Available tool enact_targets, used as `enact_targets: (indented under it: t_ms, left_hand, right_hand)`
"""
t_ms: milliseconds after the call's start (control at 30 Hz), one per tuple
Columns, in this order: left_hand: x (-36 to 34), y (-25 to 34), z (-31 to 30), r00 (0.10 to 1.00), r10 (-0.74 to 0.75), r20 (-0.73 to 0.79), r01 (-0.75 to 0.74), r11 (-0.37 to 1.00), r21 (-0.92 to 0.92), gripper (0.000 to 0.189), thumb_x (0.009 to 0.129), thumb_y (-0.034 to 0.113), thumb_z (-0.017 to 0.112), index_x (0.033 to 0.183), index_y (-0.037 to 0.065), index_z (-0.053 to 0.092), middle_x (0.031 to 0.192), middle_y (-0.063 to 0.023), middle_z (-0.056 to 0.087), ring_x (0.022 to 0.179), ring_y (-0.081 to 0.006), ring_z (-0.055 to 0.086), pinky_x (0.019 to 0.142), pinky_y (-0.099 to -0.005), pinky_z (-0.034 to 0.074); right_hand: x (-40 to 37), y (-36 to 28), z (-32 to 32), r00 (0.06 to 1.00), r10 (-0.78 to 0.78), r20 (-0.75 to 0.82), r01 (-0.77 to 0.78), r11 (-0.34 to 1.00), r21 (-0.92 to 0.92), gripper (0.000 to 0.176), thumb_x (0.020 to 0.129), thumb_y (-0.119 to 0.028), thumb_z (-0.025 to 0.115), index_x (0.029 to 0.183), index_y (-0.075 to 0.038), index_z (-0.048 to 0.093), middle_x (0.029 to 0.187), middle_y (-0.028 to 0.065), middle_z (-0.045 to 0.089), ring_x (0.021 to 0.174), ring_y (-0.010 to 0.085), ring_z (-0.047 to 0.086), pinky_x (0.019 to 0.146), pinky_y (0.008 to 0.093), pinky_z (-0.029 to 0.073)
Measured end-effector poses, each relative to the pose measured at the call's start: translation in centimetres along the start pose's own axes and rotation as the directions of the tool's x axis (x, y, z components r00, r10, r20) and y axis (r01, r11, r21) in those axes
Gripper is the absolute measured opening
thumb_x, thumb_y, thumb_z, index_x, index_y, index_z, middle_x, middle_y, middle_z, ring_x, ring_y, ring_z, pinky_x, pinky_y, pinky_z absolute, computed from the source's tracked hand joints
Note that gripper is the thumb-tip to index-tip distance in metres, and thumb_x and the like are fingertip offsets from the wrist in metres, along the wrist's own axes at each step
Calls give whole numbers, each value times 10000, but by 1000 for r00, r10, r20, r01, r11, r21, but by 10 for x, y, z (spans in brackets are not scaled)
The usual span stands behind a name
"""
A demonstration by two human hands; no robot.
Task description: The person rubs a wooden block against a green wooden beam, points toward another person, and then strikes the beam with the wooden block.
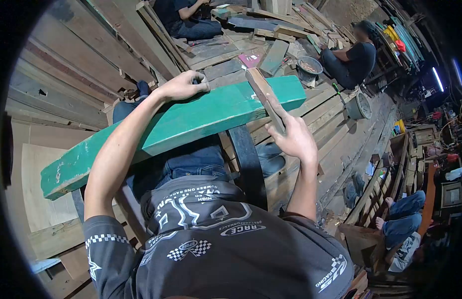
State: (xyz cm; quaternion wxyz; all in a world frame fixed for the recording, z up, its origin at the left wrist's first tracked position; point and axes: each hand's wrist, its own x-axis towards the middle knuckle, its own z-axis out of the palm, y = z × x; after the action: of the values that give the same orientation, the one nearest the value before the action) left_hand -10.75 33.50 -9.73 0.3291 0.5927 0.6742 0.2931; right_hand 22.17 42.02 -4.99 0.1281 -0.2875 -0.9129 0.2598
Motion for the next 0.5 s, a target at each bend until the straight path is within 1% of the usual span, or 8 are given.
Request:
enact_targets:
  t_ms: [33, 133, 333, 433, 500]
  left_hand:
    - [-2, 5, 0, 1000, -9, -9, 9, 1000, 8, 230, 907, 212, 602, 812, 3, 606, 809, -42, 650, 779, -100, 566, 750, -282, 468]
    - [-1, 2, 2, 999, 27, -22, -28, 998, -51, 236, 906, 222, 603, 813, 6, 595, 783, -35, 622, 759, -100, 544, 731, -286, 460]
    - [3, 0, 2, 998, 58, 30, -58, 998, 8, 279, 931, 253, 575, 811, 2, 563, 730, -21, 555, 729, -99, 503, 700, -290, 442]
    - [4, -2, 1, 997, 40, 66, -42, 999, 29, 318, 956, 285, 559, 858, -18, 577, 780, -51, 570, 769, -114, 508, 728, -296, 443]
    - [5, -2, 2, 996, 26, 90, -32, 997, 68, 348, 974, 306, 534, 919, -33, 590, 851, -106, 598, 825, -160, 546, 771, -326, 454]
  right_hand:
    - [0, -2, -1, 1000, 10, 7, -10, 1000, 12, 714, 833, -178, 686, 1484, -254, 402, 1055, 281, 665, 1016, 448, 629, 880, 453, 497]
    - [0, -2, -1, 1000, 24, 5, -24, 999, -31, 717, 833, -182, 687, 1485, -252, 399, 1058, 279, 665, 1012, 447, 632, 873, 457, 500]
    - [0, -5, -1, 998, 57, 9, -57, 998, -35, 681, 829, -203, 691, 1461, -184, 438, 1024, 292, 664, 982, 452, 642, 851, 455, 506]
    - [1, -2, -1, 996, 90, 27, -89, 994, -57, 675, 826, -213, 694, 1454, -175, 449, 1007, 290, 667, 968, 456, 643, 849, 454, 504]
    - [1, -1, 0, 997, 71, 16, -71, 996, -50, 674, 826, -215, 693, 1453, -179, 450, 1000, 287, 669, 960, 457, 644, 848, 455, 504]
